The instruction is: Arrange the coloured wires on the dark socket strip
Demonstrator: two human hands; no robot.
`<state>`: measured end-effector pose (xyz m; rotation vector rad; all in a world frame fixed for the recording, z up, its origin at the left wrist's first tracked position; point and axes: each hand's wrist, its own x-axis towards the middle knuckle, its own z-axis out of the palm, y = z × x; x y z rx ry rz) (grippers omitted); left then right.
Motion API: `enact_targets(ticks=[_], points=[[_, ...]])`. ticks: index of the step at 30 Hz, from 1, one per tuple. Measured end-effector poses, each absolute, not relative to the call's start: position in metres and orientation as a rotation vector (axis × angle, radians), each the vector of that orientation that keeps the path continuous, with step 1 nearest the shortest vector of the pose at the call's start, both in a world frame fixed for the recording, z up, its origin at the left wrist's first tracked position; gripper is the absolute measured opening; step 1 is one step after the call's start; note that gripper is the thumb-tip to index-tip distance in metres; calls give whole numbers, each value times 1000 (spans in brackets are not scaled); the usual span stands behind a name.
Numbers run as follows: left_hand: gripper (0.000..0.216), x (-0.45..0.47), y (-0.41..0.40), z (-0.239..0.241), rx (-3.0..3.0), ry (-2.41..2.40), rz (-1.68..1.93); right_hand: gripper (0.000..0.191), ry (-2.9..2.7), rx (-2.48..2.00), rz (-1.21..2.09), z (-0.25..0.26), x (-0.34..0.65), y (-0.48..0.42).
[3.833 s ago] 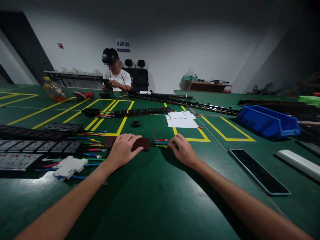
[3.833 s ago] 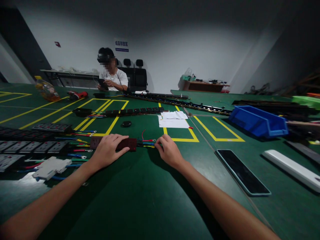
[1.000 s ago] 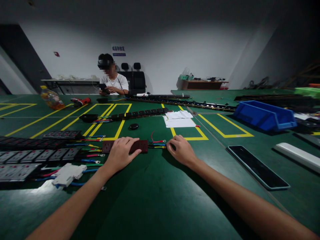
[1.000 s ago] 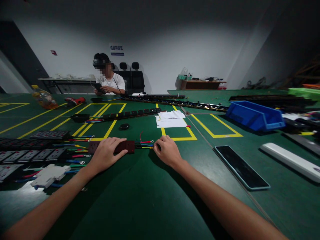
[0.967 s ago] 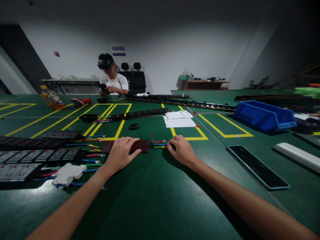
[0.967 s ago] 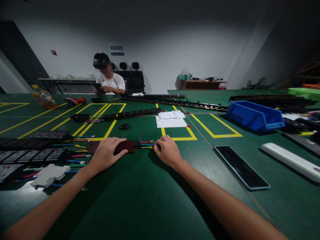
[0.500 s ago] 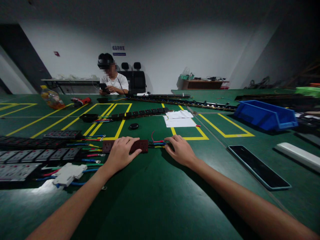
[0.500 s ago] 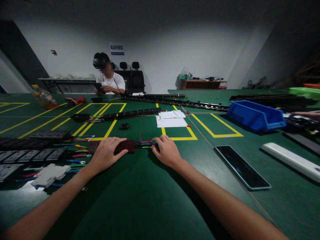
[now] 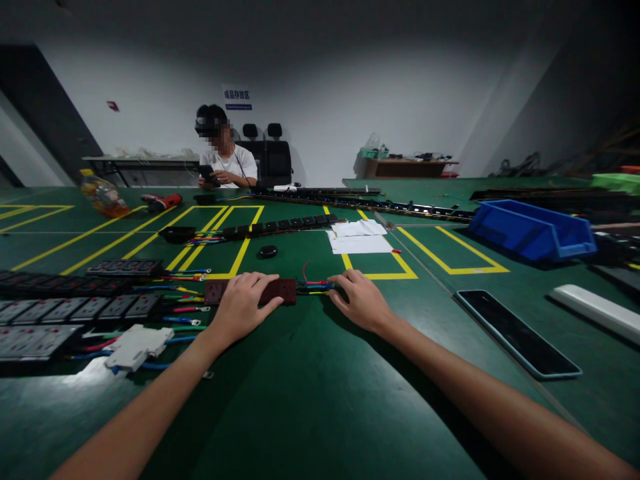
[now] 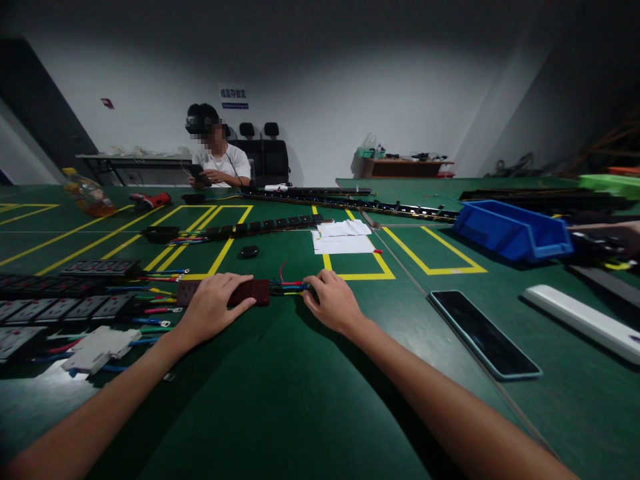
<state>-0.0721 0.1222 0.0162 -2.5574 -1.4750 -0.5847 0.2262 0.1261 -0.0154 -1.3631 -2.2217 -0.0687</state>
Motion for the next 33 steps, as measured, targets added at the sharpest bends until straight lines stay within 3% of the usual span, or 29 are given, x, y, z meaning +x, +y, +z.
enact_targets(ticks=[11, 25, 33], points=[[49, -72, 122, 16, -2569, -1468, -584, 15, -2107, -1374, -107, -16, 227, 126], [49, -73, 122, 16, -2560, -1476, -558, 16, -2095, -1450, -77, -17, 228, 128], [48, -71, 120, 19, -2560, -1478, -574, 17, -2119, -1148, 39, -15, 229, 124]])
